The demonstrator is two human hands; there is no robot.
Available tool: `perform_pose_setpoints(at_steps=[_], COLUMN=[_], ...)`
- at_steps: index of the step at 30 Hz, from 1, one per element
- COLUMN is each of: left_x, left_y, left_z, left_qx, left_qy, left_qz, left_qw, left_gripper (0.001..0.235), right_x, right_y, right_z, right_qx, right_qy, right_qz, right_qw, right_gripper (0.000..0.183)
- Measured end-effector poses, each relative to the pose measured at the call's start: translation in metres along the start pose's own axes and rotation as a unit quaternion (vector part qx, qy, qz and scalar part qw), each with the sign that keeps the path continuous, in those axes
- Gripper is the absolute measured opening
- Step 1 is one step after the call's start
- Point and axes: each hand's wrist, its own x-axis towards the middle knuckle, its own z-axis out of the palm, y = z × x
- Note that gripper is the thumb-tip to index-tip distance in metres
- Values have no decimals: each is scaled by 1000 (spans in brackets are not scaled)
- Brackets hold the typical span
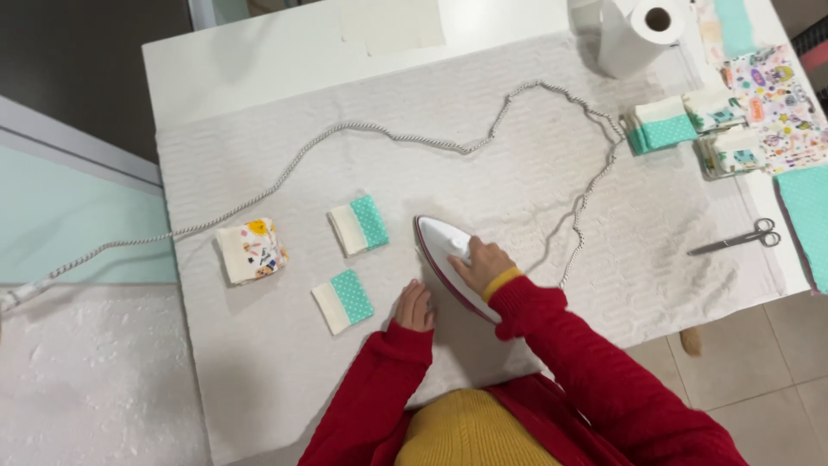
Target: The person irons several small, folded pieces of patterned fabric on a white towel laid over a table. They use a white electric iron to press each piece, moving them around the workspace as they work.
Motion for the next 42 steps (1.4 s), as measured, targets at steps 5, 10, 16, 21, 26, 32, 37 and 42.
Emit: perform_pose_setpoints(at_steps=[5,10,16,21,26,32,37,42], left_x=[6,3,3,17,12,14,25,59], left_y=[13,-2,10,25,18,24,19,37], left_z=[-11,4,-6,-21,-17,-20,-5,-12], left_qx=[16,13,43,39,44,41,64,260], left_qy=[-3,43,16,-2,-11,-8,-53,-210], left_qz=[-11,10,-2,-4,2,-5,-81,-83], left_qw=[1000,999,999,999,999,999,993,939], left_gripper=[41,33,18,16,20,23,30,54], right_x=[15,22,20,22,17,11,15,2], right_y=[-16,-11,-16,-31,-16,-15,13,30], right_z=[-3,4,6,0,3,-12,-12,-10], right_qx=[-16,-27,-36,-39,-46,-15,-28,-21], right_qy=[4,5,10,-21,-20,-18,3,47], right_qz=[7,1,16,20,23,47,48,49], right_qw=[1000,1000,999,999,998,999,998,997], right_gripper=[57,59,63,61,61,59,59,58])
